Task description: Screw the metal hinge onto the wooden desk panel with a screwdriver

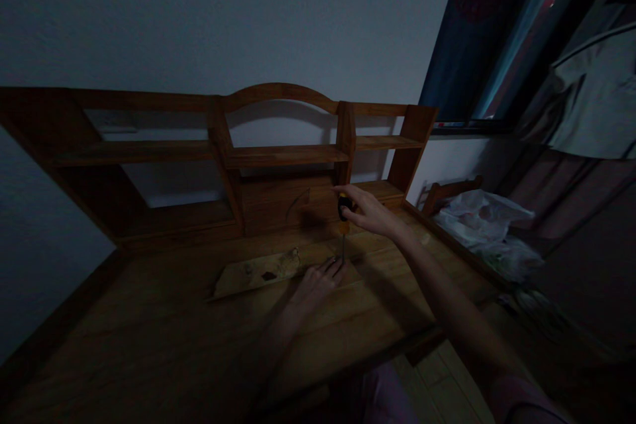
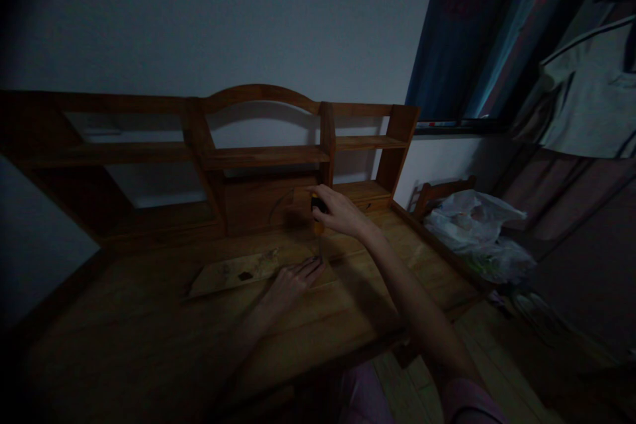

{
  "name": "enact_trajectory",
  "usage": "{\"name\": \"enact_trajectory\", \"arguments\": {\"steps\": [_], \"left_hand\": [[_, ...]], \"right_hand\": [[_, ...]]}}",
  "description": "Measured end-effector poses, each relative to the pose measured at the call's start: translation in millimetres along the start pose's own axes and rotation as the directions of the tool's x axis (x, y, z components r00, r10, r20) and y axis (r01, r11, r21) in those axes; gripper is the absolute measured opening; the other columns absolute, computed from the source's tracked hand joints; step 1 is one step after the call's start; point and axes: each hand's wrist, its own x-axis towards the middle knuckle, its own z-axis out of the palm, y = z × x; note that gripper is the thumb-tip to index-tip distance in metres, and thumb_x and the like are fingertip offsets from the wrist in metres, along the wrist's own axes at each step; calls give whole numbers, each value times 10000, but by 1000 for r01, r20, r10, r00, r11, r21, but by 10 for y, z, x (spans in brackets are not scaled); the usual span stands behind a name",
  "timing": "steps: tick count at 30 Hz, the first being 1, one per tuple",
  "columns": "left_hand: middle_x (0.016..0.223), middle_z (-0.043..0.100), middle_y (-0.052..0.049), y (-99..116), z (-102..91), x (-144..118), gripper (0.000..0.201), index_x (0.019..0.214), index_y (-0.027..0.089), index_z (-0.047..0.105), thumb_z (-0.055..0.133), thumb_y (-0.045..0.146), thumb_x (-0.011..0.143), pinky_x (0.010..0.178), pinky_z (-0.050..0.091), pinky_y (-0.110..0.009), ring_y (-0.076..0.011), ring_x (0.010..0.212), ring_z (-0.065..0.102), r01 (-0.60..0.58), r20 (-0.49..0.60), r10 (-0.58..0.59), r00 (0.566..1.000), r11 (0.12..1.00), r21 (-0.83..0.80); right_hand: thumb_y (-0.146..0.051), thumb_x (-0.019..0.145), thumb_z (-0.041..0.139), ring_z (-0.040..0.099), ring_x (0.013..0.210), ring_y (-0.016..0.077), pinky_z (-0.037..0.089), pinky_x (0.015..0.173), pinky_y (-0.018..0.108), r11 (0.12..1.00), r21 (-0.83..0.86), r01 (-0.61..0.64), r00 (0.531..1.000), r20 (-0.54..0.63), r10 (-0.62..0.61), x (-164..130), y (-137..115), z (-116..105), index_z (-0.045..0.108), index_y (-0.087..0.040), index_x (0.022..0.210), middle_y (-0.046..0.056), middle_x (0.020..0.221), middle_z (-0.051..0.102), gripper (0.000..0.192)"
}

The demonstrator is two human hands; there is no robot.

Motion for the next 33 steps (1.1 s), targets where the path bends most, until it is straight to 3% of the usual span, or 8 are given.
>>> {"name": "enact_trajectory", "arguments": {"steps": [5, 11, 16, 22, 28, 33], "left_hand": [[1417, 509, -100, 5, 9, -1, 574, 1440, 199, 381, 403, 22, 895, 882, 544, -307, -200, 1265, 525, 15, 17, -15, 1000, 1000, -2], [1403, 522, -110, 11, -30, 11, 546, 1409, 171, 418, 399, 11, 887, 841, 562, -306, -201, 1264, 526, 1, 22, -1, 1000, 1000, 0], [1400, 524, -109, 4, 3, 4, 574, 1426, 176, 395, 395, 3, 879, 869, 556, -317, -198, 1266, 525, 4, 14, -4, 1000, 1000, 0], [1394, 533, -99, 8, -25, 3, 538, 1407, 186, 417, 426, 30, 892, 870, 548, -306, -197, 1266, 525, 5, 20, -5, 1000, 1000, 5], [1406, 520, -105, 5, 6, 1, 568, 1429, 190, 396, 419, 18, 888, 880, 546, -305, -192, 1267, 524, 10, 12, -10, 1000, 1000, 1], [1412, 516, -104, 5, -1, -2, 567, 1433, 192, 391, 412, 21, 893, 870, 551, -307, -193, 1268, 523, 14, 0, -14, 1000, 1000, -3]], "right_hand": [[-406, 944, 490, 597, 1056, 241, 460, 921, 391, 987, -123, -100, 995, -8, 99, 2, -51, -6, 509, -218, 1246, 102, 1183, 606, 357], [-279, 924, 480, 543, 1167, 251, 436, 975, 408, 990, -124, -70, 997, 36, 75, -7, -55, 3, 389, -210, 1394, 115, 1319, 524, 484], [-405, 941, 484, 593, 1043, 240, 460, 915, 388, 988, -117, -98, 995, 17, 100, 10, -37, 15, 499, -196, 1256, 110, 1170, 600, 378], [-221, 886, 490, 551, 1142, 230, 428, 976, 377, 999, -46, -15, 1000, 25, 17, 10, -49, -11, 471, -194, 1307, 104, 1266, 567, 422], [-415, 923, 522, 596, 1067, 236, 455, 920, 380, 996, -53, -77, 997, 7, 77, 7, 14, 22, 493, -215, 1277, 98, 1194, 616, 407], [-238, 896, 497, 556, 1152, 226, 431, 972, 384, 999, -28, -37, 999, 9, 37, 4, 4, 5, 452, -210, 1342, 98, 1302, 561, 449]]}}
